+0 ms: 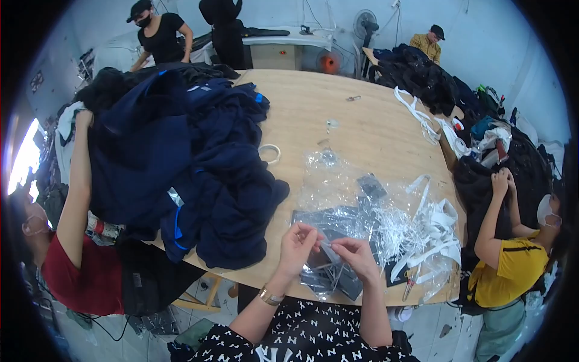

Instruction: Placing small clothing labels or tags into individual plastic bags at a factory workbench.

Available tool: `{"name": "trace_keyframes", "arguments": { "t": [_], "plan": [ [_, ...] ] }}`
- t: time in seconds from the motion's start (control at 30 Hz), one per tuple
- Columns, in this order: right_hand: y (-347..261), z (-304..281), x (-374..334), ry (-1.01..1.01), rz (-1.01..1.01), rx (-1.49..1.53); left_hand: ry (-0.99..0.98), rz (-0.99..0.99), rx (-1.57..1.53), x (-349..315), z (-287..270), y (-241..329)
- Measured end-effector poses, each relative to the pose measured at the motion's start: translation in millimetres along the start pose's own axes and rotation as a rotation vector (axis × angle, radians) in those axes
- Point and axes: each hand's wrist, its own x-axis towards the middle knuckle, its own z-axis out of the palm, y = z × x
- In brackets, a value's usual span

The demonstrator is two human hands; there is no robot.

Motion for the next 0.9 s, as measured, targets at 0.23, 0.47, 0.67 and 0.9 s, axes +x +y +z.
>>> {"name": "trace_keyframes", "arguments": {
  "t": [0.23,0.47,0.67,0.9],
  "plan": [
    [-8,-7,2,0.048,-0.106,0.273,0.037,0.001,-0.051,2,-7,19],
    [-14,-4,-6,-0.042,-0.125,0.478,-0.012,-0.007,0.051,-10,8,26],
    [-17,-5,-12,-0.014,-0.131,0.530,-0.103,-0.059,0.152,-15,20,20],
    [-20,2,-10,-0.029,-0.125,0.572,-0.051,-0.001,0.399,-18,25,24]
  ]
}}
